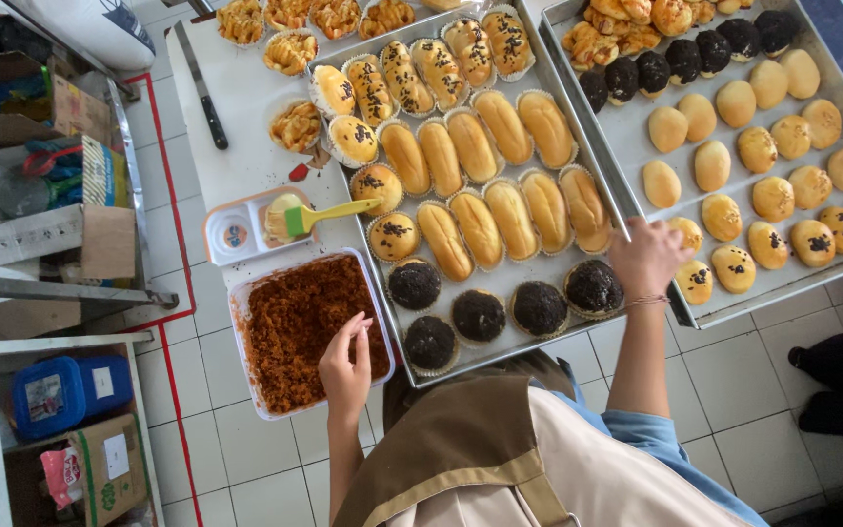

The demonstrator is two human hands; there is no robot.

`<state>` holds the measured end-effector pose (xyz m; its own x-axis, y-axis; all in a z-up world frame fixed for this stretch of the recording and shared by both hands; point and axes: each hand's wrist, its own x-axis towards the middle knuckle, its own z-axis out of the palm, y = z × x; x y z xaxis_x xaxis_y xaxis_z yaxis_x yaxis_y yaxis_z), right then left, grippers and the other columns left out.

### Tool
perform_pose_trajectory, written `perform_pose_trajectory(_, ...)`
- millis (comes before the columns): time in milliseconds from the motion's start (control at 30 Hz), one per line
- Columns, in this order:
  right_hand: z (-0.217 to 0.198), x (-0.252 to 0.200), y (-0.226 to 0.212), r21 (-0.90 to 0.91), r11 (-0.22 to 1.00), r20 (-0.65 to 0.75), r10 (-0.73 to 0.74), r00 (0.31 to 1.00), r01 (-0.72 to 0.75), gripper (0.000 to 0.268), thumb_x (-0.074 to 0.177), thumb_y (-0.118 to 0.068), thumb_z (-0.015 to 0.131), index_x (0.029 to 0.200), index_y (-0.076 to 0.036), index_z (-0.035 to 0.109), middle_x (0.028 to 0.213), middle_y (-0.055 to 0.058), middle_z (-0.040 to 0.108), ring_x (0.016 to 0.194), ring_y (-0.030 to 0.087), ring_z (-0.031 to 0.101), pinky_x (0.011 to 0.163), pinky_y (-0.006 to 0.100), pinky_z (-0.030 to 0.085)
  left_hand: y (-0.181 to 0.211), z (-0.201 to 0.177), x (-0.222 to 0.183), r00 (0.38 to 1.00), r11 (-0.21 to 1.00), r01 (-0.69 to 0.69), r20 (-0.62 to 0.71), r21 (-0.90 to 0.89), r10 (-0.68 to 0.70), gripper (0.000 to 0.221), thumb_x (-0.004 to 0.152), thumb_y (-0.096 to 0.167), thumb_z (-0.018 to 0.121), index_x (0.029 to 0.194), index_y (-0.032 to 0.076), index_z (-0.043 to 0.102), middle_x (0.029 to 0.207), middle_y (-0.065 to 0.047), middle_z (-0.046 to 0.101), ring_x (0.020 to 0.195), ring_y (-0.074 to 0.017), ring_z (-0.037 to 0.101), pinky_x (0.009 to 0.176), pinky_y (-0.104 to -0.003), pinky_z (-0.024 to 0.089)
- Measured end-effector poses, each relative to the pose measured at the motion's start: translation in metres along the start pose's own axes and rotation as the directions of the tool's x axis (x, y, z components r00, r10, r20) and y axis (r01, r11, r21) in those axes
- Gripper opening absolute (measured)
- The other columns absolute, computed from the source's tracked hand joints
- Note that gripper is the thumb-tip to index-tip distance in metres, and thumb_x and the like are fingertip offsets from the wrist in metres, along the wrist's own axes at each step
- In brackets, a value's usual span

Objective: The person prepares sandwiches by hand using a brush; they take long bread rolls, brush the inside with white spread from a bowl, and then press the open rolls into a container of dark meat topping before placing them on a tray.

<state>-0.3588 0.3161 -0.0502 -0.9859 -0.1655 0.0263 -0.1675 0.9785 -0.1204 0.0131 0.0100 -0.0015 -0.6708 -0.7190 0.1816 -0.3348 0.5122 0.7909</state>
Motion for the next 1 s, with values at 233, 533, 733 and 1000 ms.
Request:
perform_pose_trajectory(233,0.026,0.005,0.001,0.023,0.999,0.076,0.037,0.996,-0.039,0.034,0.096,-0.039,0.069,0.119,-0.016,0.076,0.119,0.014,0.073,0.117,0.034,0.062,0.101,0.053,0.042,0.0,0.003,0.006,1.0,1.0,0.004,0.01,0.031,-0.004,0.026,0.103,0.018,0.058,0.123,0.007,0.071,0.11,-0.01,0.078,0.102,-0.0218,0.076,0.087,-0.034,0.061)
perform_pose_trajectory(533,0.034,0.002,-0.04,0.06,0.992,-0.066,-0.103,0.993,0.107,0.041,0.09,-0.037,0.076,0.12,-0.01,0.07,0.123,0.015,0.066,0.117,0.036,0.056,0.097,0.052,0.042,0.009,-0.006,0.007,1.0,1.0,0.005,-0.01,0.015,-0.005,0.026,0.103,0.017,0.057,0.124,0.006,0.07,0.111,-0.011,0.078,0.103,-0.0234,0.075,0.089,-0.036,0.06)
perform_pose_trajectory(733,0.011,0.046,-0.064,0.103,0.959,-0.224,-0.234,0.946,0.262,0.049,0.081,-0.034,0.077,0.124,-0.01,0.07,0.124,0.013,0.065,0.114,0.037,0.054,0.097,0.053,0.041,0.002,-0.008,0.005,0.999,0.999,0.036,-0.007,0.041,-0.036,0.028,0.103,0.018,0.057,0.125,0.007,0.07,0.112,-0.01,0.077,0.104,-0.0238,0.075,0.088,-0.036,0.06)
perform_pose_trajectory(1000,0.018,0.131,-0.133,0.076,0.872,0.019,-0.487,0.873,0.484,0.075,0.09,-0.031,0.075,0.156,-0.02,0.041,0.171,0.004,0.025,0.159,0.026,0.01,0.122,0.066,0.009,-0.001,-0.009,0.006,0.995,0.993,0.1,-0.016,0.06,-0.1,0.028,0.102,0.019,0.057,0.124,0.007,0.07,0.111,-0.009,0.078,0.103,-0.0233,0.075,0.087,-0.036,0.06)
